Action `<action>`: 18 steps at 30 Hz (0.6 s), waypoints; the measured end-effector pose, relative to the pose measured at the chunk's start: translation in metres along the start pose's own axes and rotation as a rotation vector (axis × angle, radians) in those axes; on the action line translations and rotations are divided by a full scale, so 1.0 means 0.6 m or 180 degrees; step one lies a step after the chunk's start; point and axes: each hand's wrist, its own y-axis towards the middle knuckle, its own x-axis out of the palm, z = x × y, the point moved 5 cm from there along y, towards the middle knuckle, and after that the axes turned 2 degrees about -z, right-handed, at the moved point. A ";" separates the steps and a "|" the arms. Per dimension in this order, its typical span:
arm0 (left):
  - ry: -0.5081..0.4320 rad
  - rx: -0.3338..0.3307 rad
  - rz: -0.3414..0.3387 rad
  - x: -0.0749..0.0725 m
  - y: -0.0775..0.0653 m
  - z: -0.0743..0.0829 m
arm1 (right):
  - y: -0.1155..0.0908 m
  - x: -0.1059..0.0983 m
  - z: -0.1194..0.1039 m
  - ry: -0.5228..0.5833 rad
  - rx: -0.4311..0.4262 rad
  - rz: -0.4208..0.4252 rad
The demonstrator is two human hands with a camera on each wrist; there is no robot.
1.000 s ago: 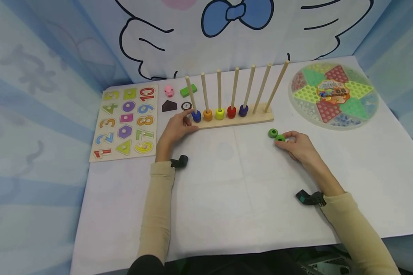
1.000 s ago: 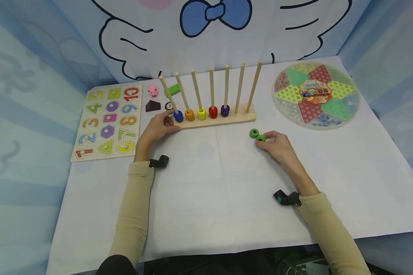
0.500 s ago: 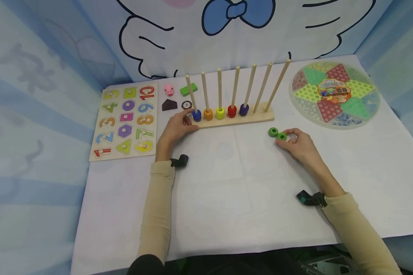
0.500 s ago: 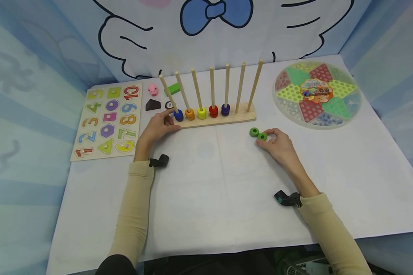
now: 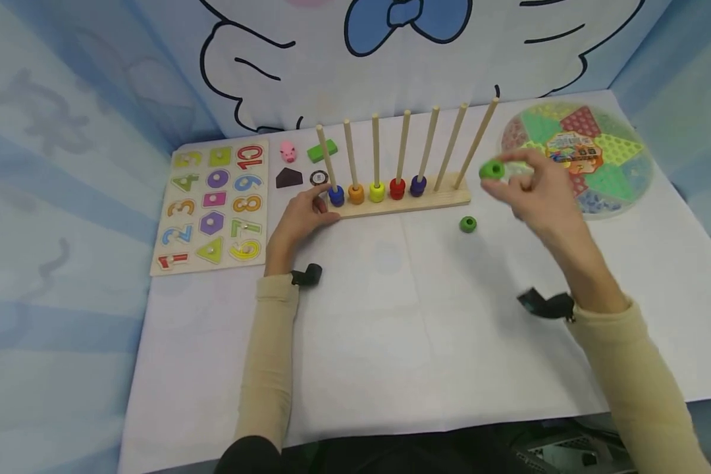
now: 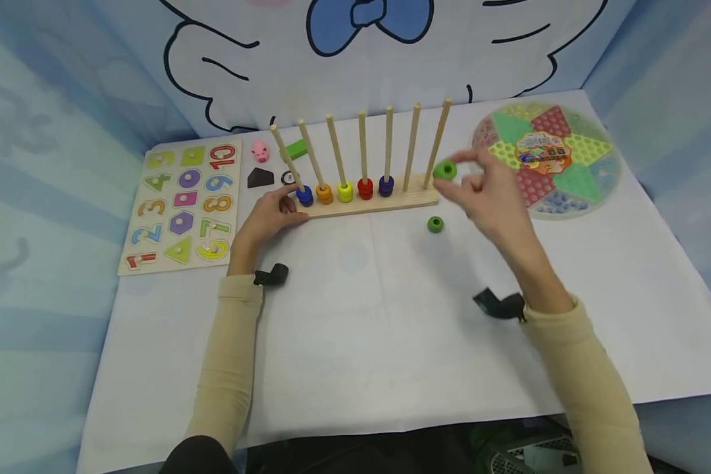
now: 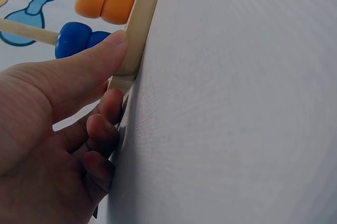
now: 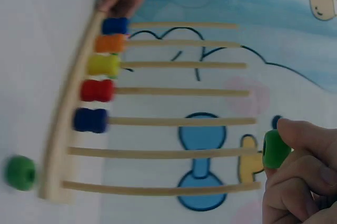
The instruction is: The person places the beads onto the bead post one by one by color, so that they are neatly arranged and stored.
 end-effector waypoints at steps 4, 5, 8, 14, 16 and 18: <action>0.0027 -0.0046 0.0006 -0.002 -0.002 -0.011 | 0.045 -0.016 -0.100 0.0234 -0.0291 0.0043; 0.0025 -0.0044 -0.0013 -0.001 -0.002 -0.012 | 0.054 -0.017 -0.113 0.0272 -0.0296 0.0026; 0.0019 -0.0006 -0.0039 0.001 -0.001 -0.012 | 0.074 -0.017 -0.131 0.0261 -0.0258 0.0018; 0.0028 0.0074 0.0032 -0.002 0.000 -0.003 | 0.112 0.001 -0.117 -0.0443 -0.0087 0.0064; 0.0024 0.0120 0.0043 -0.003 0.001 0.000 | 0.119 0.005 -0.109 -0.0812 -0.0057 0.0092; 0.0028 0.0135 0.0050 -0.004 0.003 0.000 | 0.123 0.008 -0.105 -0.1069 -0.0092 0.0138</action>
